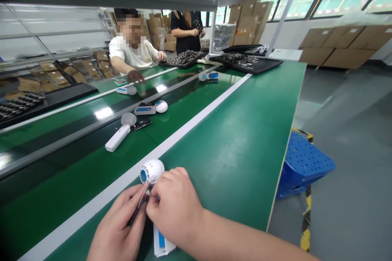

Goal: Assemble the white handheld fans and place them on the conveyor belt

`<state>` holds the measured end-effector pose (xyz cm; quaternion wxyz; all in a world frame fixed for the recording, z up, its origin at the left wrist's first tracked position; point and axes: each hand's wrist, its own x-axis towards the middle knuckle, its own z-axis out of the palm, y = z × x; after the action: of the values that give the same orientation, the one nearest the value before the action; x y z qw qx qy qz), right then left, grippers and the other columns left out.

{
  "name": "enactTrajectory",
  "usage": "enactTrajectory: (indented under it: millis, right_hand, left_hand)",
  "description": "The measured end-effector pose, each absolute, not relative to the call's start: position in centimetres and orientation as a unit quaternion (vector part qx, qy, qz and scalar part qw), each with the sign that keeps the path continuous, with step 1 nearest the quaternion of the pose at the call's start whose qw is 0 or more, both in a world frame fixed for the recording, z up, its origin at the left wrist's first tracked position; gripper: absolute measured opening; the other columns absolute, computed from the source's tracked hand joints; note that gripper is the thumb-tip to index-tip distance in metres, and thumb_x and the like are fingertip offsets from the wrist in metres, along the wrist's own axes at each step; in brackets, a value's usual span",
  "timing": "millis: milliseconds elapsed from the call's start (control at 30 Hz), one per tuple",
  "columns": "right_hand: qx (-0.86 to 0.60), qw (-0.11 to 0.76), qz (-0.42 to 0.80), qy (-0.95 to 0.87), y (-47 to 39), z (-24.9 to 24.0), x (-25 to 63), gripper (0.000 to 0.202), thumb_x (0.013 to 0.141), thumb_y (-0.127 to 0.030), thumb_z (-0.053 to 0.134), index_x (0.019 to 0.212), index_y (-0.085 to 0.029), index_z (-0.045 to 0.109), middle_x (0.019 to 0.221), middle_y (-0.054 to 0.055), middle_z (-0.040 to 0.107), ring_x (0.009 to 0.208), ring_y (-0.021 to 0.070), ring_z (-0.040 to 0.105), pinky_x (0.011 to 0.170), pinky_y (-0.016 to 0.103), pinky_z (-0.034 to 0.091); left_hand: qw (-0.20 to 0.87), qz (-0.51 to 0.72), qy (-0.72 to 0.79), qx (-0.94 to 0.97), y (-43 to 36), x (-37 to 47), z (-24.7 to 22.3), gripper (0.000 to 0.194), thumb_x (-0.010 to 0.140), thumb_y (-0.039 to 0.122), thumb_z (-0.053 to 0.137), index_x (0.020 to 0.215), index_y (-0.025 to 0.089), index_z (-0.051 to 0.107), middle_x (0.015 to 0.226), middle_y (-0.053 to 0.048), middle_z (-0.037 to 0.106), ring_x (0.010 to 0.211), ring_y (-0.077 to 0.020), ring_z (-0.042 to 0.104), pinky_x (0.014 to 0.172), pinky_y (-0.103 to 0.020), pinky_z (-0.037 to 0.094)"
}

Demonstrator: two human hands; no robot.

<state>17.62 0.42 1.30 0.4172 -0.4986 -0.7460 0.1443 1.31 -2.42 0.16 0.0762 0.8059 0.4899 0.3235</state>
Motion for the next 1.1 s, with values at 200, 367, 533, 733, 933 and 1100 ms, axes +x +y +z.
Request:
enactTrajectory:
  millis: [200,367,533,733,933,1100]
  right_hand:
    - [-0.484,0.425,0.103,-0.758,0.4,0.8,17.5,0.017,0.07,-0.009,0.053,0.058,-0.019,0.047,0.061,-0.002,0.053,0.064,0.0139,0.048,0.074,0.031,0.037]
    - [-0.471,0.409,0.077,-0.778,0.3,0.6,17.5,0.018,0.072,-0.008,0.051,0.058,-0.019,0.047,0.062,-0.001,0.053,0.066,0.0145,0.05,0.076,0.033,0.038]
    - [-0.465,0.398,0.048,-0.789,0.2,0.7,17.5,0.018,0.074,-0.009,0.05,0.059,-0.019,0.049,0.062,-0.001,0.054,0.066,0.0149,0.048,0.076,0.034,0.038]
    - [-0.455,0.402,0.057,-0.793,0.2,1.0,17.8,0.014,0.07,-0.009,0.052,0.059,-0.019,0.05,0.061,-0.001,0.054,0.064,0.0147,0.048,0.075,0.033,0.038]
    - [-0.468,0.39,0.077,-0.789,0.2,1.2,17.7,0.014,0.068,-0.009,0.051,0.058,-0.018,0.05,0.06,-0.001,0.054,0.064,0.0143,0.05,0.075,0.032,0.038]
    - [-0.471,0.391,0.08,-0.787,0.2,1.0,17.7,0.013,0.066,-0.009,0.051,0.057,-0.018,0.05,0.059,-0.002,0.053,0.064,0.0141,0.049,0.076,0.032,0.038]
  left_hand:
    - [0.03,0.285,0.472,0.833,-2.7,1.4,0.6,0.044,0.094,0.016,0.045,0.137,0.017,0.052,0.12,-0.014,0.064,0.106,-0.0219,0.065,0.085,-0.03,0.06]
    - [0.056,0.287,0.483,0.826,-2.7,1.7,0.8,0.04,0.094,0.018,0.044,0.133,0.016,0.054,0.12,-0.014,0.065,0.107,-0.0215,0.066,0.086,-0.029,0.06]
    - [0.136,0.305,0.516,0.789,-2.7,1.8,1.2,0.036,0.097,0.025,0.044,0.13,0.021,0.058,0.124,-0.01,0.065,0.11,-0.0203,0.067,0.086,-0.025,0.06]
    - [0.197,0.296,0.565,0.745,-2.9,1.5,1.4,0.034,0.095,0.034,0.05,0.125,0.024,0.064,0.123,-0.006,0.067,0.11,-0.0223,0.068,0.09,-0.027,0.059]
    - [0.158,0.296,0.508,0.793,-2.8,1.5,1.5,0.037,0.095,0.026,0.047,0.129,0.023,0.06,0.128,-0.009,0.064,0.114,-0.0218,0.065,0.091,-0.027,0.058]
    - [0.137,0.283,0.494,0.81,-2.8,1.6,1.8,0.04,0.095,0.021,0.046,0.134,0.021,0.055,0.126,-0.011,0.064,0.113,-0.0223,0.065,0.088,-0.027,0.059]
